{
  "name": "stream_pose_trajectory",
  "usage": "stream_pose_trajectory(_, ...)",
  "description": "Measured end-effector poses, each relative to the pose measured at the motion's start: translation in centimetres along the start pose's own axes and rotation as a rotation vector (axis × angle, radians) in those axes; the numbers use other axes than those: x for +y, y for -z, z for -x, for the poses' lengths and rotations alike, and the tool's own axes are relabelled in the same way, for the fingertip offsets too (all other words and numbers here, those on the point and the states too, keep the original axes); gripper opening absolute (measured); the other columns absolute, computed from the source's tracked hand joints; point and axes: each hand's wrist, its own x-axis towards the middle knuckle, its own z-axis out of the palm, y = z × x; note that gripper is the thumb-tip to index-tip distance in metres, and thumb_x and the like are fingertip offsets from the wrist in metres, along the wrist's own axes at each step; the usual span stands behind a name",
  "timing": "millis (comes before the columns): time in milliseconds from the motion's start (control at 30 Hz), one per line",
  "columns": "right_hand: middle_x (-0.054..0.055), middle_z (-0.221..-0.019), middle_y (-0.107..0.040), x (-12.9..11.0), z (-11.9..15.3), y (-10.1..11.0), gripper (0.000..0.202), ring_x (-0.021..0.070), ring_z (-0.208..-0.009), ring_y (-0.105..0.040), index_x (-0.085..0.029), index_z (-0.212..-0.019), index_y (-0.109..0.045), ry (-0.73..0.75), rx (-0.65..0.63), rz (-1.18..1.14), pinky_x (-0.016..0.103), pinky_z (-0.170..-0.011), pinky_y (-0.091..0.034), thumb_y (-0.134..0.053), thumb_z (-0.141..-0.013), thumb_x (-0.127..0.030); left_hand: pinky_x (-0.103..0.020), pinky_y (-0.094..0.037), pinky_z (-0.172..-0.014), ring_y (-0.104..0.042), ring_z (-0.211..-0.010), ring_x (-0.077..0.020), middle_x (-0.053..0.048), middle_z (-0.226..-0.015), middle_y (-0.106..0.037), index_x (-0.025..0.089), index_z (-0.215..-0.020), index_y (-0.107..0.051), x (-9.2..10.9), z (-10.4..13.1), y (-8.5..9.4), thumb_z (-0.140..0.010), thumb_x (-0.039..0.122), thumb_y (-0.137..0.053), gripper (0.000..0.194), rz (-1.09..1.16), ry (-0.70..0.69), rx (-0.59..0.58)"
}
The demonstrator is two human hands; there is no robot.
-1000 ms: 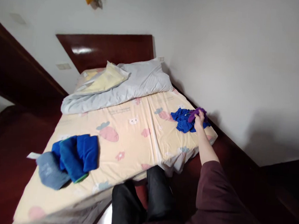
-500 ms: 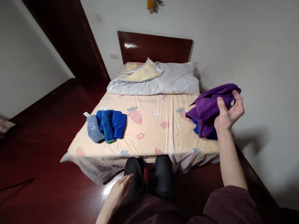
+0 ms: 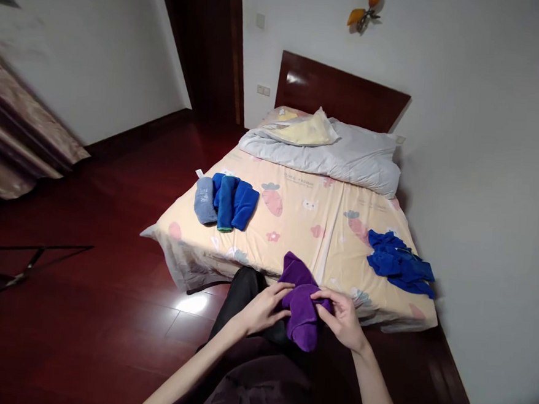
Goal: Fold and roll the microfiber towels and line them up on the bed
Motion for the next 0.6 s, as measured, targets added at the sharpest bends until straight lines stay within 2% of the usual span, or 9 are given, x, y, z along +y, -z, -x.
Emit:
stream_pose_trajectory(133, 0.007, -0.097, -0.076, 1.8, -0.6, 1.1, 0.019, 0.0219, -0.089, -0.072, -0.023, -0.097, -0.078, -0.083, 0.168, -0.058, 0.031, -0.080, -0.059, -0.075, -0.085, -0.037, -0.038, -0.053, -0.107, -0.065, -0.118, -0.0238, -0.013, -0.126, -0.067, 0.020, -0.131, -0.064, -0.7, 0.8, -1.9, -0.103, 0.025, -0.048, 0.032, 0.074, 0.048, 0.033)
stream_pose_trajectory(233, 0.006, -0.096, -0.075, 3.0, -1.2, 1.6, 0.019, 0.0220, -0.087, -0.069, -0.022, -0.097, -0.075, -0.142, 0.214, -0.064, 0.031, -0.080, -0.057, -0.072, -0.082, -0.034, -0.035, -0.056, -0.098, -0.068, -0.107, -0.0224, -0.012, -0.114, -0.070, 0.020, -0.126, -0.067, -1.3, 1.4, -2.2, -0.101, 0.015, -0.041, 0.036, 0.104, 0.086, 0.091)
stream_pose_trajectory(333, 0.006, -0.095, -0.074, 3.7, -1.7, 1.6, 0.018, 0.0222, -0.087, -0.067, -0.022, -0.095, -0.075, -0.177, 0.180, -0.015, 0.031, -0.081, -0.054, -0.063, -0.082, -0.030, -0.036, -0.055, -0.099, -0.068, -0.111, -0.0230, -0.013, -0.120, -0.071, 0.019, -0.129, -0.067, -2.0, 1.8, -1.3, -0.097, 0.010, -0.038, 0.044, 0.109, 0.117, 0.148)
stream_pose_trajectory(467, 0.005, -0.093, -0.072, 3.5, -2.5, 1.2, 0.023, 0.0230, -0.091, -0.066, -0.022, -0.093, -0.074, -0.145, 0.067, 0.100, 0.033, -0.088, -0.051, -0.055, -0.093, -0.035, -0.035, -0.055, -0.099, -0.069, -0.110, -0.0226, -0.013, -0.119, -0.073, 0.019, -0.127, -0.068, -2.6, 2.2, 0.7, -0.094, 0.008, -0.040, 0.045, 0.110, 0.136, 0.216)
stream_pose_trajectory(533, 0.005, -0.095, -0.069, 3.1, -2.8, 0.8, 0.021, 0.0238, -0.095, -0.066, -0.023, -0.097, -0.073, -0.100, -0.022, 0.193, 0.034, -0.091, -0.050, -0.062, -0.093, -0.041, -0.035, -0.055, -0.095, -0.070, -0.104, -0.0223, -0.013, -0.113, -0.073, 0.019, -0.122, -0.069, -2.6, 2.3, 1.5, -0.095, 0.011, -0.040, 0.040, 0.105, 0.134, 0.259)
stream_pose_trajectory(600, 0.004, -0.100, -0.067, 2.6, -3.0, 0.3, 0.025, 0.0245, -0.100, -0.065, -0.024, -0.100, -0.072, -0.059, -0.089, 0.311, 0.035, -0.094, -0.050, -0.079, -0.083, -0.041, -0.034, -0.054, -0.092, -0.069, -0.099, -0.0219, -0.012, -0.107, -0.073, 0.019, -0.117, -0.068, -2.4, 2.1, 2.0, -0.099, 0.017, -0.039, 0.034, 0.108, 0.148, 0.316)
